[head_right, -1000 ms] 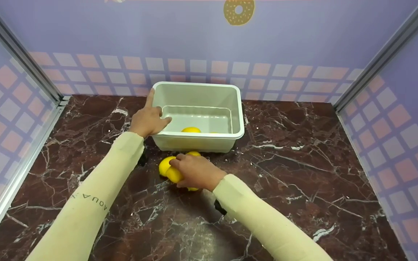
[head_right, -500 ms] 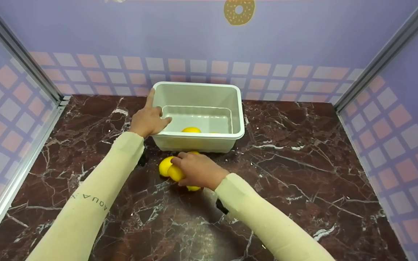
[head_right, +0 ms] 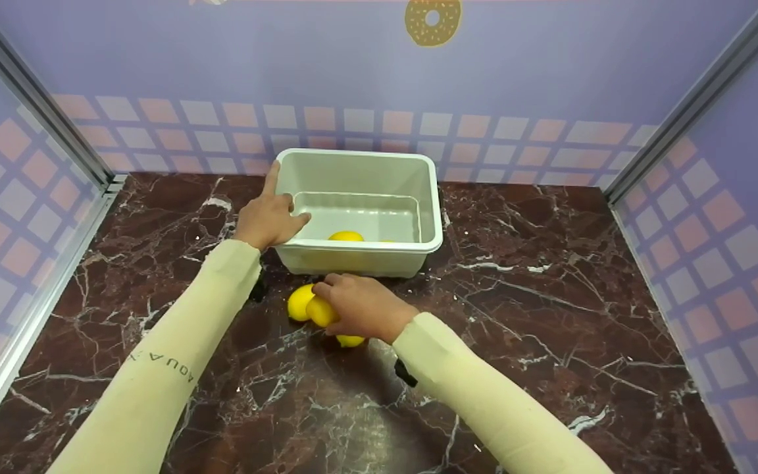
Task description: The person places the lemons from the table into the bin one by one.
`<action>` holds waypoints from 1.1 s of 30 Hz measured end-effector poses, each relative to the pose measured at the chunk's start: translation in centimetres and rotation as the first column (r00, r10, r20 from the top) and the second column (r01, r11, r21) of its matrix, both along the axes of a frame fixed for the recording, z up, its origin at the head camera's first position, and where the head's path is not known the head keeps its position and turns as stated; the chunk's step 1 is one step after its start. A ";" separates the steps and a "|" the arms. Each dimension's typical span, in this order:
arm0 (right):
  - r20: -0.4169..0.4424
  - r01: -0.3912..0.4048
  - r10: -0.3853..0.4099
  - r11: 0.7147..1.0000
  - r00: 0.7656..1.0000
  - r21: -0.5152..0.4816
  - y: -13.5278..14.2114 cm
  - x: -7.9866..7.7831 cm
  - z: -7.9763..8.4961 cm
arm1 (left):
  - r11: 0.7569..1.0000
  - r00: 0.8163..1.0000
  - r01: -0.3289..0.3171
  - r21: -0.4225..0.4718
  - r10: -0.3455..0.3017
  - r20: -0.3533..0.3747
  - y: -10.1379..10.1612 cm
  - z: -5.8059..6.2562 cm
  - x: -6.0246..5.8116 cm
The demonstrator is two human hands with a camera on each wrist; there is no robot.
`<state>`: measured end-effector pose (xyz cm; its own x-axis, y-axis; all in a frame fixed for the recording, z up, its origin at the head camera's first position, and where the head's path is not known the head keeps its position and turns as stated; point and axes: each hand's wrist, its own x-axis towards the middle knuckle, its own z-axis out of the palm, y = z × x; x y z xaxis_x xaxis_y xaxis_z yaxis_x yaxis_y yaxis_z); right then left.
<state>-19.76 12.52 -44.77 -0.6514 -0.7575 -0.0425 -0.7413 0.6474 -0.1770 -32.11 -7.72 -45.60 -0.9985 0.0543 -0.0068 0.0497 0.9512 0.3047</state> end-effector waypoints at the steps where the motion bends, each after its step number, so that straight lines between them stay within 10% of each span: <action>1: 0.000 0.003 -0.003 1.000 1.000 0.003 0.0 0.0 0.1 | 1.000 1.000 0.002 0.000 -0.002 -0.002 0.0 0.0 0.0; 33: 0.011 0.000 0.000 1.000 1.000 0.004 0.2 -0.2 1.4 | 1.000 1.000 -0.007 0.005 0.007 0.023 0.0 0.0 -0.1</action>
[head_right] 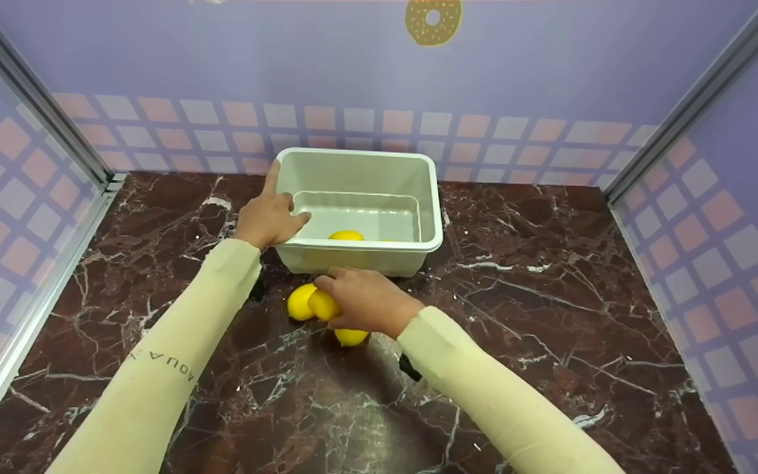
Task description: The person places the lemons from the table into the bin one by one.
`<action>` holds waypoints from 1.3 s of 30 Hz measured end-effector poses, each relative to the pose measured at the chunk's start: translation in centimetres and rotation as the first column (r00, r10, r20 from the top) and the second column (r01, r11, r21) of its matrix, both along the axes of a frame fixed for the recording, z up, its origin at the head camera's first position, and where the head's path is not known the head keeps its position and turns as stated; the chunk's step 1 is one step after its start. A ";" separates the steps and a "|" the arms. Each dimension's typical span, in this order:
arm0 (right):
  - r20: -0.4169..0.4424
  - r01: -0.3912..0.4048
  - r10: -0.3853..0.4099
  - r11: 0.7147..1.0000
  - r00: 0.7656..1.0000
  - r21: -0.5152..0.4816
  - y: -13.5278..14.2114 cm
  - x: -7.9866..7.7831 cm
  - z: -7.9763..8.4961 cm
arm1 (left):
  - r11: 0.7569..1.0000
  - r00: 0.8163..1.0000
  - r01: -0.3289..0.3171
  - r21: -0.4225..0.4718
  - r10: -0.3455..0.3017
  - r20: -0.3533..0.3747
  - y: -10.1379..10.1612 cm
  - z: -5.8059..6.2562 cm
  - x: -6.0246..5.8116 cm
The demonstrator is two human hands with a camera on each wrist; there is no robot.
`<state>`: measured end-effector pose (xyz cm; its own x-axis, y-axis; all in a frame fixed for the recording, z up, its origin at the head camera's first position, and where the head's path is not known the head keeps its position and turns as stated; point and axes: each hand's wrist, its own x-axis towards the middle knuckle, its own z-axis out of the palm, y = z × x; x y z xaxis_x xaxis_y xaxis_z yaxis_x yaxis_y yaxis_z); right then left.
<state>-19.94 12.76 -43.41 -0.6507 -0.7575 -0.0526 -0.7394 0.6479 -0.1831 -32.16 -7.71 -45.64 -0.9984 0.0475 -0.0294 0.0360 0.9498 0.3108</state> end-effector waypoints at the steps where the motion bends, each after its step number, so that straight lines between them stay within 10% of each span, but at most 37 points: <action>1: 0.000 0.001 -0.001 1.000 1.000 -0.002 0.0 0.0 0.0 | 1.000 1.000 -0.001 0.000 0.001 -0.002 0.0 0.0 0.0; 39: -0.016 0.035 -0.034 0.999 0.999 0.027 1.0 -0.6 1.5 | 1.000 1.000 -0.006 0.007 0.007 -0.026 0.0 -0.1 -0.1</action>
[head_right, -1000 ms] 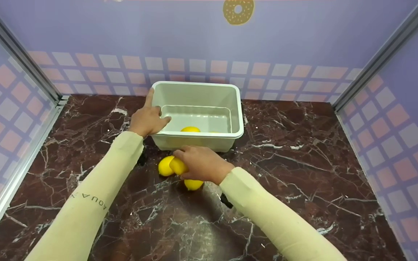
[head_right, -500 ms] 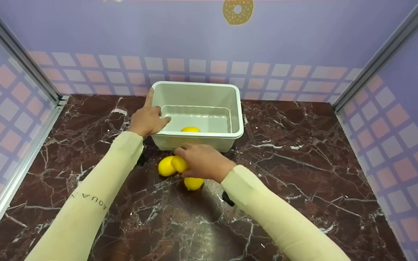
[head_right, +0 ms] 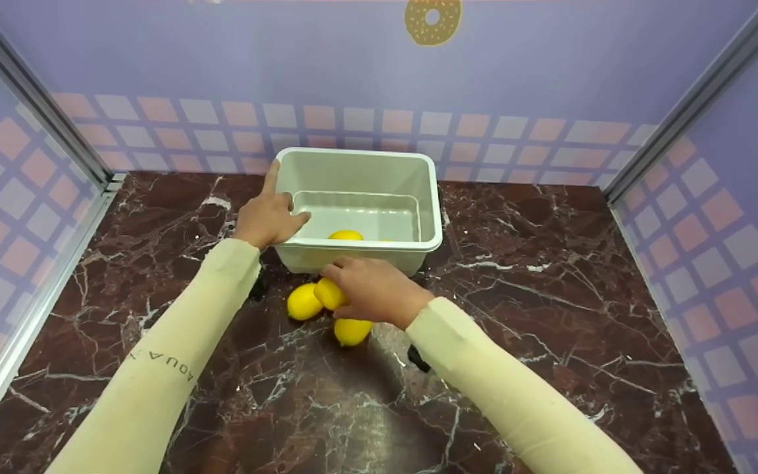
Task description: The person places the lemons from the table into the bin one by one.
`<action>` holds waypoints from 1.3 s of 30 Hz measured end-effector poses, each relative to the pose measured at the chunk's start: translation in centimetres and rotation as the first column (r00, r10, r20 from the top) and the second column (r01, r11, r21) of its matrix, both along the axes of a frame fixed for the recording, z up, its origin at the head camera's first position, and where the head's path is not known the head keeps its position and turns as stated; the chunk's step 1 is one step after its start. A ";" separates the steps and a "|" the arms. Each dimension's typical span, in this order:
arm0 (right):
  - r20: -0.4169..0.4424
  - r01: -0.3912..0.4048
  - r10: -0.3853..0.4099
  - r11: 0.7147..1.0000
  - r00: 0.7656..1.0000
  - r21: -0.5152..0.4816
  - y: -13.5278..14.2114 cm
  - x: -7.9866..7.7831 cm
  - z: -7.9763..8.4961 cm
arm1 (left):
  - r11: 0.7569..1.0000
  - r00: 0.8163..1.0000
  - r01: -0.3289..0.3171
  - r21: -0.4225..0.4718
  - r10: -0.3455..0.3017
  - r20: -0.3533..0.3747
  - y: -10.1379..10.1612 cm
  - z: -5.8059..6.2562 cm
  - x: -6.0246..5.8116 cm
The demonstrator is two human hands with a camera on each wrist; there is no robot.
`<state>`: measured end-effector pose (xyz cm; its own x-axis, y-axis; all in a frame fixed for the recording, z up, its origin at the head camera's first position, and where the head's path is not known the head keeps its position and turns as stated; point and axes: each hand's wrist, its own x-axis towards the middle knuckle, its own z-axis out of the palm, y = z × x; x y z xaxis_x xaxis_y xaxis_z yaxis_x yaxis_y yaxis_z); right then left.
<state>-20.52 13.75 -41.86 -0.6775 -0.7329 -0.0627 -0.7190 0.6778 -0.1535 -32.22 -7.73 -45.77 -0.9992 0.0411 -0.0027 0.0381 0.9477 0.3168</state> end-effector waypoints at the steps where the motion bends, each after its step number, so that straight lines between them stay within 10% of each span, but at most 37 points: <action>1: 0.001 0.004 -0.004 1.000 1.000 -0.001 0.0 0.0 0.1 | 1.000 1.000 0.000 0.003 0.000 0.000 0.0 0.0 0.0; 39: 0.031 0.027 -0.026 0.999 0.999 -0.032 0.3 -0.4 1.9 | 1.000 1.000 0.006 0.008 -0.006 0.008 -0.1 0.2 0.1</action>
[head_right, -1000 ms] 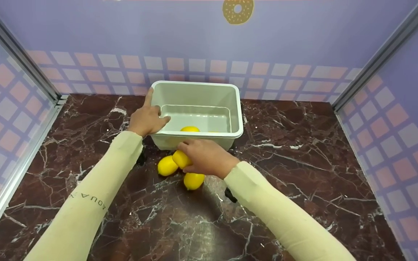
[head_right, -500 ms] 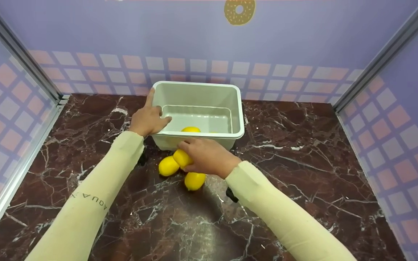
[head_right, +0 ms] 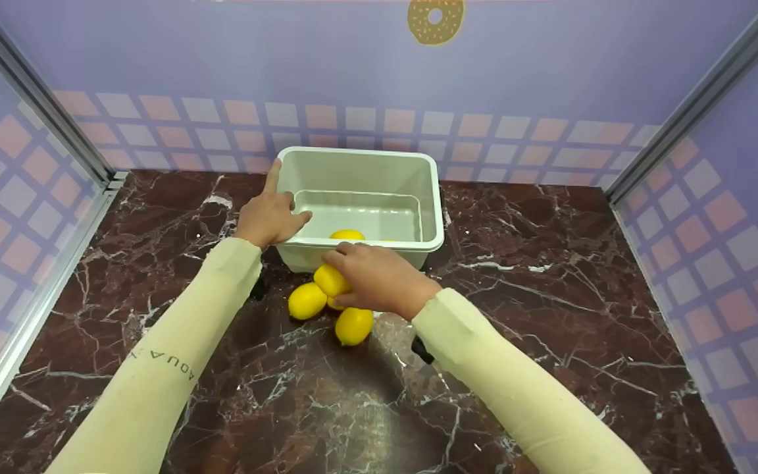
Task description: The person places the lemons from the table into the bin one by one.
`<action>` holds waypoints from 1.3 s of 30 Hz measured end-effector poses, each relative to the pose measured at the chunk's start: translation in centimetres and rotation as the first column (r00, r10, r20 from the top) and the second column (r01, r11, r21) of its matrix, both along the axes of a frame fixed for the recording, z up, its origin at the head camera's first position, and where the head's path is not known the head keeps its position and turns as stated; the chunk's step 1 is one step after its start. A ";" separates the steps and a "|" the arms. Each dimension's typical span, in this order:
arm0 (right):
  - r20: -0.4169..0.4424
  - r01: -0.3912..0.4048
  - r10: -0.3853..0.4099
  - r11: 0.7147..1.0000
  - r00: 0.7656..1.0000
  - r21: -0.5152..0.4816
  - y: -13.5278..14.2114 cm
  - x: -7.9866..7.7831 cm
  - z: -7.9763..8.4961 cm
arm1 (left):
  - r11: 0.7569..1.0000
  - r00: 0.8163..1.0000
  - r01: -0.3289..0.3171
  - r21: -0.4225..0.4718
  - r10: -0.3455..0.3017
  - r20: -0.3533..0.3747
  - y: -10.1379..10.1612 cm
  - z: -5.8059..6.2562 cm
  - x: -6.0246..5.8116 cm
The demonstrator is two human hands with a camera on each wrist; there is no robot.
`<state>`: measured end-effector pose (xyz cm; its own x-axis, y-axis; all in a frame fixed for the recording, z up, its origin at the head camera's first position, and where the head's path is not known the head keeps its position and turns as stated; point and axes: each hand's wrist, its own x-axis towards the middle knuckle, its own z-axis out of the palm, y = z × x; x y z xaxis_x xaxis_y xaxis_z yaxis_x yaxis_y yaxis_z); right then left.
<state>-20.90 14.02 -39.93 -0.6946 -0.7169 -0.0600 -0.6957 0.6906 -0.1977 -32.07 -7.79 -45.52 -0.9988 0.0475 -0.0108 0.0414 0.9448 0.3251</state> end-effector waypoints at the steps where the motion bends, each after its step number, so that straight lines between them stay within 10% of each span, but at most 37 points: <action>1: -0.001 -0.003 0.003 1.000 1.000 -0.001 0.0 0.0 0.1 | 1.000 1.000 -0.001 -0.001 0.001 0.000 0.0 0.0 0.0; 39: 0.060 0.074 -0.071 0.996 0.996 -0.048 0.4 -0.9 1.6 | 1.000 1.000 0.000 -0.013 0.000 0.012 0.0 -0.1 -0.1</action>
<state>-21.84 14.42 -38.33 -0.7415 -0.6676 -0.0675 -0.6300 0.7273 -0.2721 -32.16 -7.77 -45.59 -0.9986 0.0475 -0.0237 0.0377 0.9489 0.3132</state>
